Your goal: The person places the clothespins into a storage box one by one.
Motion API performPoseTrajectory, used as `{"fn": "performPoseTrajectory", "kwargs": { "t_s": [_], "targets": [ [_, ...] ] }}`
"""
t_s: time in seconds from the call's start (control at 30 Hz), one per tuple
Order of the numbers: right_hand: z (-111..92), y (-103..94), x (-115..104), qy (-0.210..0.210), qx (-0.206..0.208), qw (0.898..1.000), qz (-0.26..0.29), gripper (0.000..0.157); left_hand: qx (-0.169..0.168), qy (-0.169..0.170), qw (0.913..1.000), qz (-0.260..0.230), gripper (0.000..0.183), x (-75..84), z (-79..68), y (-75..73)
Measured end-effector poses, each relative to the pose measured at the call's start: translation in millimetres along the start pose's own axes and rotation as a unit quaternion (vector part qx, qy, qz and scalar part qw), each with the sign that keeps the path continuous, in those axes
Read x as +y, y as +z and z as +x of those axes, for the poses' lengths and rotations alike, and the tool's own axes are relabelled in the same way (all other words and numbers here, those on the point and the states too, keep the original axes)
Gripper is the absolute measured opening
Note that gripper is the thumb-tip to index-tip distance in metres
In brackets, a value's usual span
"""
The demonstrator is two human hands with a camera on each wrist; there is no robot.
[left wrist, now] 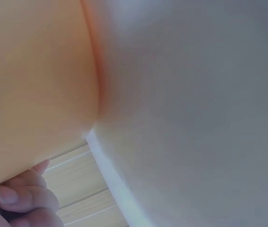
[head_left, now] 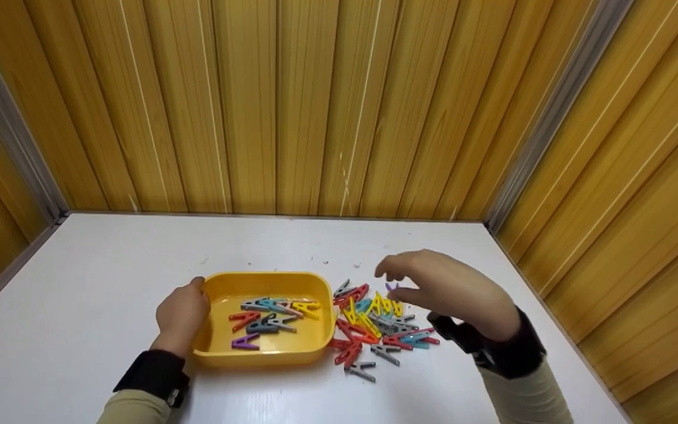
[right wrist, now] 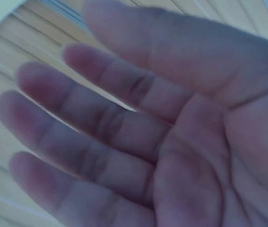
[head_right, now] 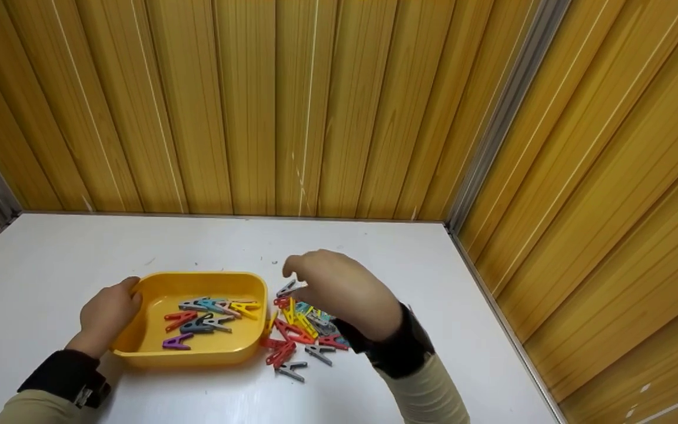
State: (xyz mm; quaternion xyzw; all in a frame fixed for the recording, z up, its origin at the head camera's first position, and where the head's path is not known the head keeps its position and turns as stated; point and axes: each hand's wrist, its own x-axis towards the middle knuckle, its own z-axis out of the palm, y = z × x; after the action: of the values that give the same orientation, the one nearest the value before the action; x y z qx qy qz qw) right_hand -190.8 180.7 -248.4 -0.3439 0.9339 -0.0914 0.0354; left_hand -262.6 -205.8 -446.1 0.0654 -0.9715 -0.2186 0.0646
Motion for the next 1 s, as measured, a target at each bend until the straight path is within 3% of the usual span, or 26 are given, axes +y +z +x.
{"fn": "performPoseTrajectory", "kwargs": {
  "t_s": [0.23,0.33,0.47,0.63,0.73,1.0],
  "targets": [
    [-66,6.8,35,0.020,0.076,0.997,-0.018,0.033,-0.002,0.001,1.0000,0.001,0.041,1.1,-1.4,-3.5],
    [-78,20.3,42,0.042,0.066,0.997,-0.017,0.032,-0.005,0.000,1.0000,0.004,0.041,1.6,-2.3,-3.6],
    [-67,50.4,44,0.056,0.005,0.998,0.009,0.029,-0.014,-0.002,0.9999,0.009,0.042,1.8,-1.4,-4.1],
    [-37,92.3,48,0.099,-0.077,0.991,0.044,0.030,-0.021,-0.004,0.9997,0.010,0.043,1.4,-0.1,-4.8],
    [-22,112.8,54,0.112,-0.082,0.989,0.046,0.030,-0.016,-0.003,0.9998,0.007,0.042,1.7,-0.6,-4.6],
    [2,153.7,65,0.091,-0.047,0.994,0.033,0.022,-0.005,0.000,0.9999,0.009,0.041,1.6,-0.6,-3.0]
  ]
}}
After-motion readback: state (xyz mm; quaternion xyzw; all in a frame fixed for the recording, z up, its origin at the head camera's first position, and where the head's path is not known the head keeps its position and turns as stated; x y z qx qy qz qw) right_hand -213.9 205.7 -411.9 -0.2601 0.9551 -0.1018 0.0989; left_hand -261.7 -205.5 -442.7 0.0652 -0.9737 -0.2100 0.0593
